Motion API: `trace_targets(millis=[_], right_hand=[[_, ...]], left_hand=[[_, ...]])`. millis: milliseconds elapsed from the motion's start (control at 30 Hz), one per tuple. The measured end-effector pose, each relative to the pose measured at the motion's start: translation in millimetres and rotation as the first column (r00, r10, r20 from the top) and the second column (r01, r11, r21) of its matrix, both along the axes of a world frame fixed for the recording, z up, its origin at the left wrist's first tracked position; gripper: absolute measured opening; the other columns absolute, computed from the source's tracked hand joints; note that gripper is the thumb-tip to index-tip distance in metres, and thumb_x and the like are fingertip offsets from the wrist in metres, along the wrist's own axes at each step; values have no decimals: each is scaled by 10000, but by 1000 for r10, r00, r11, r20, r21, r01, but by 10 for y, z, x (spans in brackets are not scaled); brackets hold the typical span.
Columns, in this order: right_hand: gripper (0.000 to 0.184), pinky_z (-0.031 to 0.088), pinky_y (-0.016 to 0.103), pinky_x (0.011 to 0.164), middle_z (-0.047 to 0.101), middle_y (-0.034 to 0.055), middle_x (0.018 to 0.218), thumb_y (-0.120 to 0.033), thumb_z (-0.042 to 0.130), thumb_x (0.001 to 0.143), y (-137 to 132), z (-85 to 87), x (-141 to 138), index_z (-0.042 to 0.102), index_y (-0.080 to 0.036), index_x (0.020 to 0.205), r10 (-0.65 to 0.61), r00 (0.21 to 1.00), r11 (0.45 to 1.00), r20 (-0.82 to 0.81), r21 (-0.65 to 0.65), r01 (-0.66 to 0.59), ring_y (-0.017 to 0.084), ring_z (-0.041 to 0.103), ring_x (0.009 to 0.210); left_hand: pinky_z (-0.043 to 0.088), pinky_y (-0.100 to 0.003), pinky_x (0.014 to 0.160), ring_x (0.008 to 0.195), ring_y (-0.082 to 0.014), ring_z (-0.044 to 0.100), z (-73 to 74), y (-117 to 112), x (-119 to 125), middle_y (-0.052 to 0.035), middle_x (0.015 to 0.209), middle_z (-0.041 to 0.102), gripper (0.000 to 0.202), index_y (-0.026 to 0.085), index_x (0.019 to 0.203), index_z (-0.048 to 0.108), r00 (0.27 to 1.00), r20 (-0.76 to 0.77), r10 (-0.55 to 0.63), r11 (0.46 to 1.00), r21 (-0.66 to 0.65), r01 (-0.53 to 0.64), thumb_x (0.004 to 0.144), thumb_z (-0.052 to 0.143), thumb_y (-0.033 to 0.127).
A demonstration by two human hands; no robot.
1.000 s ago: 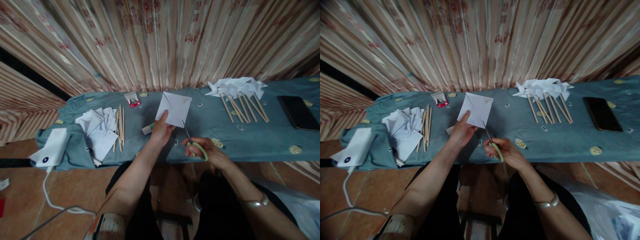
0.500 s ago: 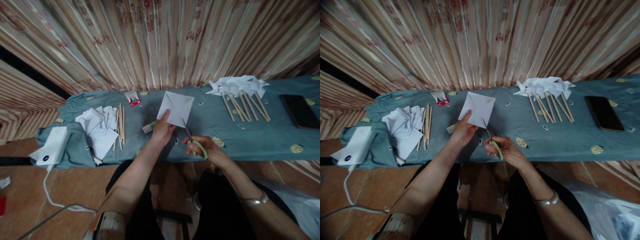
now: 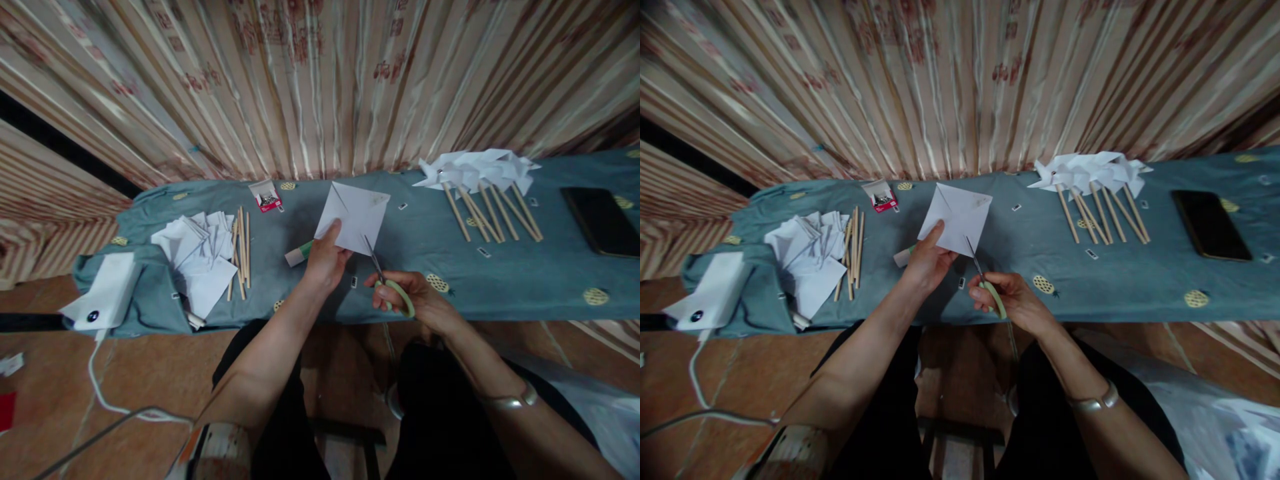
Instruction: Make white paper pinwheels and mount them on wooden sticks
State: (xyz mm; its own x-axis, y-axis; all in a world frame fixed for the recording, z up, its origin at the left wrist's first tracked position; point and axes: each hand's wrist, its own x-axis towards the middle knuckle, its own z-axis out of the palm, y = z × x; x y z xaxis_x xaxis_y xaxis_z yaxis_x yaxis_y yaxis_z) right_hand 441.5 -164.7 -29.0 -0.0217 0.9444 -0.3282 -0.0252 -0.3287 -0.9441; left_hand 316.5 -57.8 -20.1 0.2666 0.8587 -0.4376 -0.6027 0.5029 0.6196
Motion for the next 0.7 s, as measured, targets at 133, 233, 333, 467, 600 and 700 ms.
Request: trace_targets(millis=[133, 233, 333, 467, 600, 700], right_hand=[[407, 402, 201, 417, 645, -10, 569, -561, 806, 596, -2, -15, -1, 704, -195, 742, -5, 1000, 1000, 5, 16, 5, 93, 540, 473], [395, 397, 203, 409, 635, -13, 560, -552, 810, 596, 0, -25, -4, 705, -198, 739, -9, 1000, 1000, 1, 11, 9, 93, 532, 466], [399, 390, 203, 405, 632, -16, 548, -542, 823, 581, 5, -26, -7, 706, -196, 743, -15, 1000, 1000, -10, -6, 15, 87, 516, 450], [395, 391, 206, 410, 623, -23, 533, -527, 838, 560, 8, -4, -11, 702, -196, 726, -20, 1000, 1000, -18, -22, 20, 80, 502, 440], [392, 400, 207, 426, 620, -25, 527, -514, 853, 538, 11, 31, -28, 701, -200, 717, -40, 999, 998, -37, -54, 38, 84, 514, 455], [384, 396, 187, 443, 607, -39, 519, -512, 853, 537, 21, 47, -50, 692, -204, 700, -71, 996, 995, -60, -78, 66, 64, 504, 455]], left_hand=[[510, -344, 941, 1000, -196, 687, 1, -4, -3, -71, 953, 750, 135, 129, 973, 666, 1000, -5, 4, 1000, -2, -4, 862, 626, 194], [505, -342, 948, 1001, -192, 686, 9, -3, -1, -67, 934, 748, 108, 129, 945, 665, 1000, -9, 13, 1000, -8, -13, 881, 595, 181], [500, -345, 950, 985, -188, 687, 11, 3, 3, -65, 920, 745, 102, 126, 925, 663, 1000, -1, 11, 1000, 1, -11, 889, 584, 180], [495, -358, 956, 957, -185, 688, 3, 7, 3, -57, 881, 738, 99, 124, 908, 657, 1000, 5, 5, 1000, 15, -5, 898, 571, 174], [483, -357, 978, 868, -159, 686, 1, -1, -7, -25, 806, 727, 107, 130, 891, 657, 999, 35, -3, 1000, 30, 2, 914, 558, 163], [480, -315, 979, 737, -109, 653, 9, -13, -23, 7, 763, 718, 129, 127, 877, 658, 997, 77, -24, 999, 41, 21, 931, 543, 150]])
